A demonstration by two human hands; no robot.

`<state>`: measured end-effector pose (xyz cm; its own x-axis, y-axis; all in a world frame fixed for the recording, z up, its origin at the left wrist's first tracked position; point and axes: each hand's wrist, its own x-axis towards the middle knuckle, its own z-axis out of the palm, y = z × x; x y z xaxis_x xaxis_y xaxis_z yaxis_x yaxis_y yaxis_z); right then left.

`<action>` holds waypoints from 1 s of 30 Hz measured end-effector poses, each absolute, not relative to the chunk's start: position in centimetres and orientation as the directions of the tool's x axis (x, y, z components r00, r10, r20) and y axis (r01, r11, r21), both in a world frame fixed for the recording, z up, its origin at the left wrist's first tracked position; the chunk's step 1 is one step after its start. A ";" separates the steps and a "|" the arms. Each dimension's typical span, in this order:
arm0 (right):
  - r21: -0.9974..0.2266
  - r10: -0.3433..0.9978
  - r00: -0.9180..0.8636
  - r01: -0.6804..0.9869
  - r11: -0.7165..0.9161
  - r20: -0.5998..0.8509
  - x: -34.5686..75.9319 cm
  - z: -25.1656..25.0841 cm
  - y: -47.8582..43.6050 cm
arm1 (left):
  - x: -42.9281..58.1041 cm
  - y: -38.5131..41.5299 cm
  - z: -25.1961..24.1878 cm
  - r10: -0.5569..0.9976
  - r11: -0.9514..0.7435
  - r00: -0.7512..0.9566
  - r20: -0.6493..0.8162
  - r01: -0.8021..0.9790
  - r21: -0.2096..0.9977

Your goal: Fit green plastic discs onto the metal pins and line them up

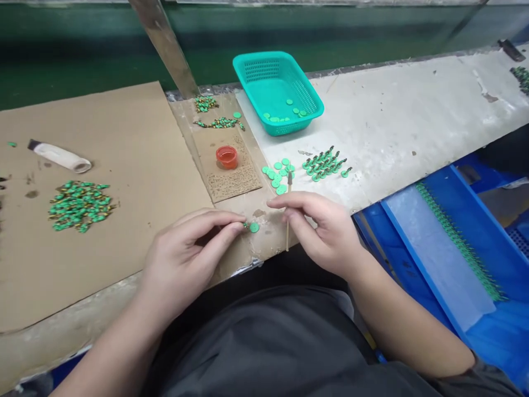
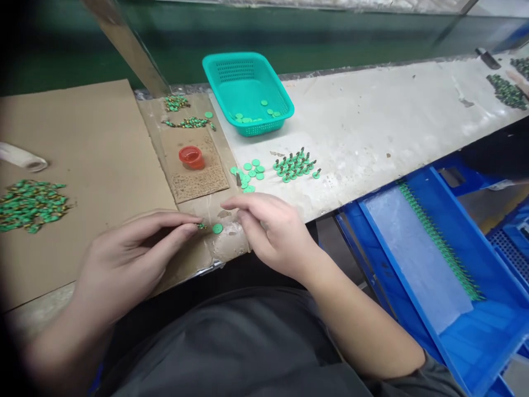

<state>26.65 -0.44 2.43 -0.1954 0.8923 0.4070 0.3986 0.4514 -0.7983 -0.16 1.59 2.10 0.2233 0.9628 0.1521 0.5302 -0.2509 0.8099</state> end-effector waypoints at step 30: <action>-0.729 0.842 -0.146 0.437 0.526 0.520 27.6 1.5 -0.2 | 0.7 1.7 0.5 0.832 -0.555 0.390 0.395 0.573 0.603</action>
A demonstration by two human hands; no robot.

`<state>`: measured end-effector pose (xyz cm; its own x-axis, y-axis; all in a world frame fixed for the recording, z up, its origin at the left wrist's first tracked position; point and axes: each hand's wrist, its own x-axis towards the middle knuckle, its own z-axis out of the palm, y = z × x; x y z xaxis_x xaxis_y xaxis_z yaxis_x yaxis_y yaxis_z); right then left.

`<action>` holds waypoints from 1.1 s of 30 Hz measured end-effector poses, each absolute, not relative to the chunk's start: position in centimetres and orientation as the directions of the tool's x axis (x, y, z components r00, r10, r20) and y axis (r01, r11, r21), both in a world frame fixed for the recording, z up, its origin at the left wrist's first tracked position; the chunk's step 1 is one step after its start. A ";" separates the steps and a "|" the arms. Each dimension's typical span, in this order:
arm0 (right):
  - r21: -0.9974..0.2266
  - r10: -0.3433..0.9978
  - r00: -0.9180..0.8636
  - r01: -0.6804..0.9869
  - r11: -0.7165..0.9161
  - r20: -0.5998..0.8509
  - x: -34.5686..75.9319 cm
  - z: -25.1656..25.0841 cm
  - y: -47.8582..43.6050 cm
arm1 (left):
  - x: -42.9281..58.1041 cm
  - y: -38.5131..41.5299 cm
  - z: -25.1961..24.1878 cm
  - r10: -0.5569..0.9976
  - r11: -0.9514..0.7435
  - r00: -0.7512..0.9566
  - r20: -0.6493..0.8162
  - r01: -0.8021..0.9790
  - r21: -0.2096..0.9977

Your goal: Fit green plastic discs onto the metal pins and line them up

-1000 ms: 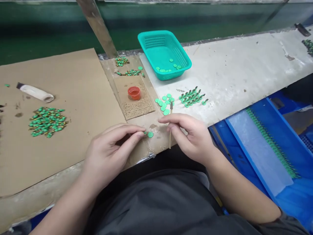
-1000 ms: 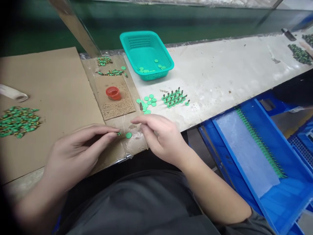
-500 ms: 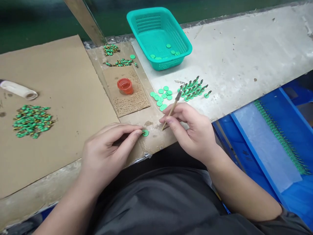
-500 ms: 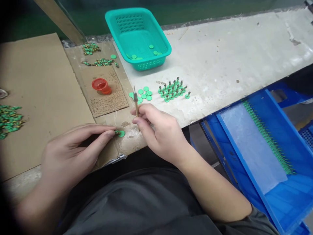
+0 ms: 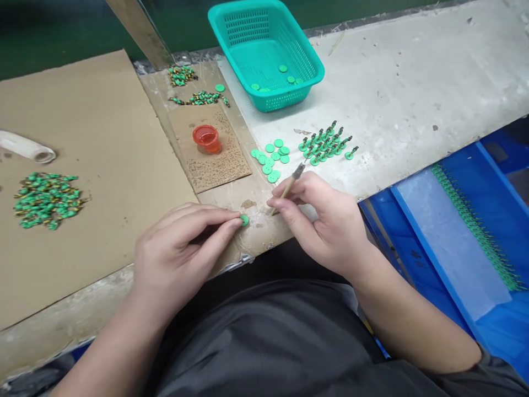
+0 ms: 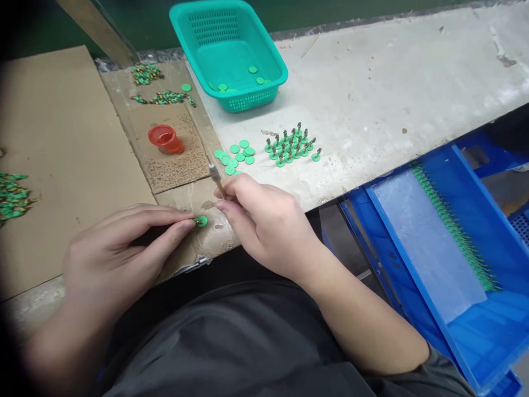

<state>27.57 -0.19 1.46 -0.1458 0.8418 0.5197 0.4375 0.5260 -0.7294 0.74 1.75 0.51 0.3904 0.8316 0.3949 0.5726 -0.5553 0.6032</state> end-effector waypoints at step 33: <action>-0.748 0.942 -0.241 0.574 0.333 0.234 25.2 3.0 0.0 | 2.2 0.0 1.1 0.904 -0.426 0.278 0.324 0.643 0.637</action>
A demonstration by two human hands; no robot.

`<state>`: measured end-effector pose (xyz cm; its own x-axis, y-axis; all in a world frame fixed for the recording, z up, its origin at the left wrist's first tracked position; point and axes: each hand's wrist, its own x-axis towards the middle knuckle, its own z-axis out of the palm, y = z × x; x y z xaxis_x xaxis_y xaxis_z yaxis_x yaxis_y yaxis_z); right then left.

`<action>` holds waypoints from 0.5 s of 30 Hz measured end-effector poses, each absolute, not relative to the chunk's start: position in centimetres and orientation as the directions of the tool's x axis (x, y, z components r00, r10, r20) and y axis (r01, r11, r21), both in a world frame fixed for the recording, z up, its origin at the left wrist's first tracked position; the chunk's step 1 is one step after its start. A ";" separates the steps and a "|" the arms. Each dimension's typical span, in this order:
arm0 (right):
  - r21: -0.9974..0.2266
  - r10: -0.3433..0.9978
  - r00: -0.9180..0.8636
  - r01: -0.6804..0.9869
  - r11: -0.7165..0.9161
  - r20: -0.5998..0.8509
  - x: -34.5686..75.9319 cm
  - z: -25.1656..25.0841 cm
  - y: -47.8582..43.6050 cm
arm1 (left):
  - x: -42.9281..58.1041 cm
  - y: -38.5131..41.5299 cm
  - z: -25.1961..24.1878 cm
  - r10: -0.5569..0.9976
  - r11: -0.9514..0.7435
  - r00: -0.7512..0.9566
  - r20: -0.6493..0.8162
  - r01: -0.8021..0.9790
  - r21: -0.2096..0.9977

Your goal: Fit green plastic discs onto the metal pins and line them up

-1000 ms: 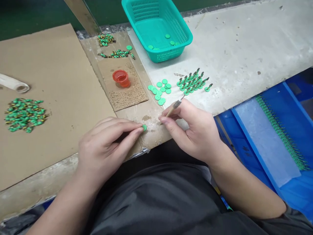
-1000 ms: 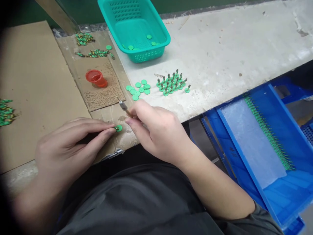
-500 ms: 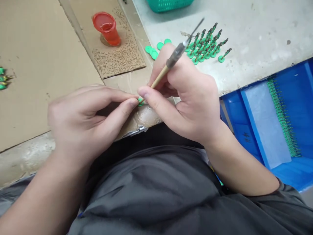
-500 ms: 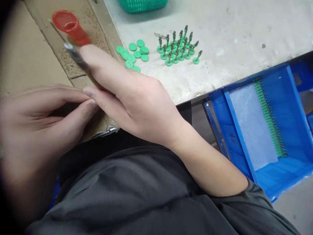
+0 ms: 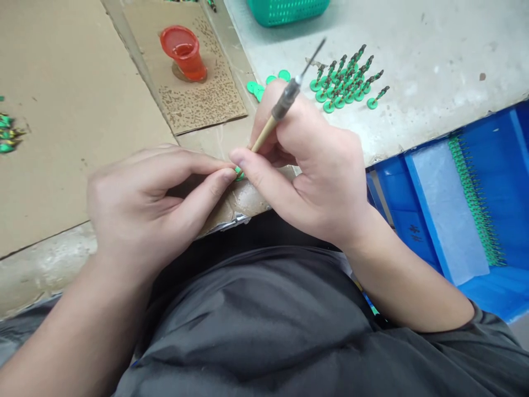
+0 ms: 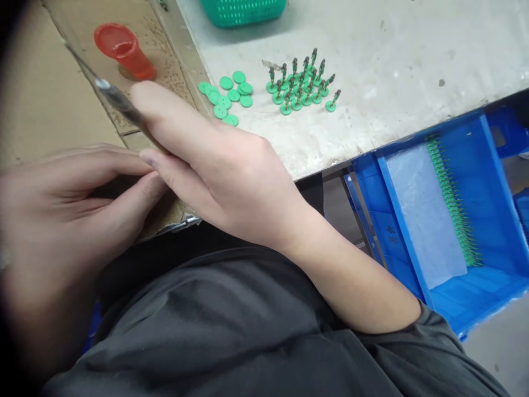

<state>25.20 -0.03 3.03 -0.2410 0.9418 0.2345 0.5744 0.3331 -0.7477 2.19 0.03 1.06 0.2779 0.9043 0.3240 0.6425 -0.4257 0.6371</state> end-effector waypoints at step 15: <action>-0.752 0.936 -0.253 0.560 0.347 0.244 25.1 3.3 0.2 | 1.7 0.4 0.8 0.884 -0.467 0.312 0.348 0.610 0.640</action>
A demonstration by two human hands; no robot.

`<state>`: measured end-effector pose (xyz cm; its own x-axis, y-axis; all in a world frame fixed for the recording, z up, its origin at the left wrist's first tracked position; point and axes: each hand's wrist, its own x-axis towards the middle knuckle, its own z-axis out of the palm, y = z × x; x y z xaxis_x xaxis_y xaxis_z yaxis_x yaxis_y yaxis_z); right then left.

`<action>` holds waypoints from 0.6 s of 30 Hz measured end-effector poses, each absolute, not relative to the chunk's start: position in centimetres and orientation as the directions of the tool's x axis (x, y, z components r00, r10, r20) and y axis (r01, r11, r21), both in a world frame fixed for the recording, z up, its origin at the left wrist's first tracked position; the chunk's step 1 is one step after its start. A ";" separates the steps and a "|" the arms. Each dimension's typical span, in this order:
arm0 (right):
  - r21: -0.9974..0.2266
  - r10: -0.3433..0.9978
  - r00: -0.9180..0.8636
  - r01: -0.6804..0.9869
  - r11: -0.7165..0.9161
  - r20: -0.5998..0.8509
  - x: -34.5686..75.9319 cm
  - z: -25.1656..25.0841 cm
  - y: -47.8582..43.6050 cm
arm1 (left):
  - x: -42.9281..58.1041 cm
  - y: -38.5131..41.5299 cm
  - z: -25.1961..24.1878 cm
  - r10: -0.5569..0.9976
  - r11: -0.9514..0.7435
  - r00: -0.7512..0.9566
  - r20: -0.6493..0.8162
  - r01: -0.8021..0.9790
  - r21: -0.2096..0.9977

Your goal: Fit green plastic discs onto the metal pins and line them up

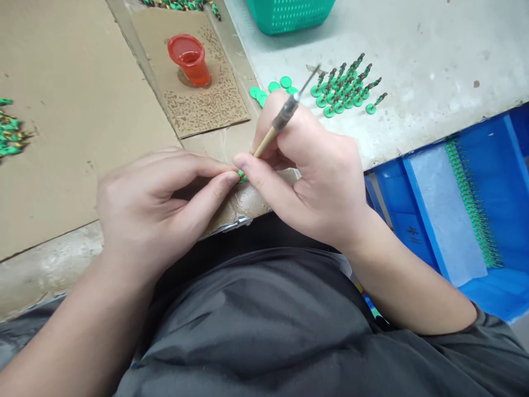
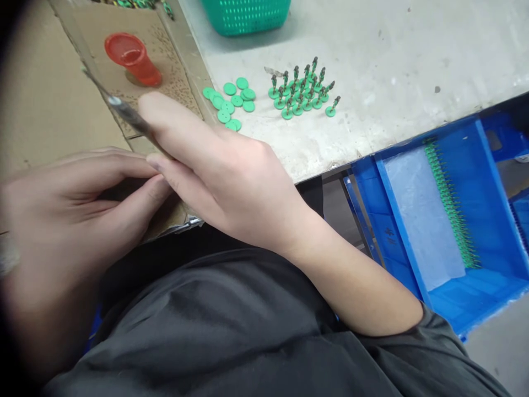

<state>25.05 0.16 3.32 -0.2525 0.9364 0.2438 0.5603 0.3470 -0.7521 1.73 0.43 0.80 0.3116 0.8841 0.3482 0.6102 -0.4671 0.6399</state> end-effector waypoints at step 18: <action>-0.595 0.809 -0.324 0.553 0.583 0.491 24.4 0.1 -0.8 | 1.2 1.5 0.3 0.801 -0.599 0.400 0.446 0.535 0.596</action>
<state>24.43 -0.82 0.06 -0.3243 0.8086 0.4908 0.5534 0.5830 -0.5949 1.23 1.49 0.31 0.4000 0.8009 0.4457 0.5349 -0.5988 0.5961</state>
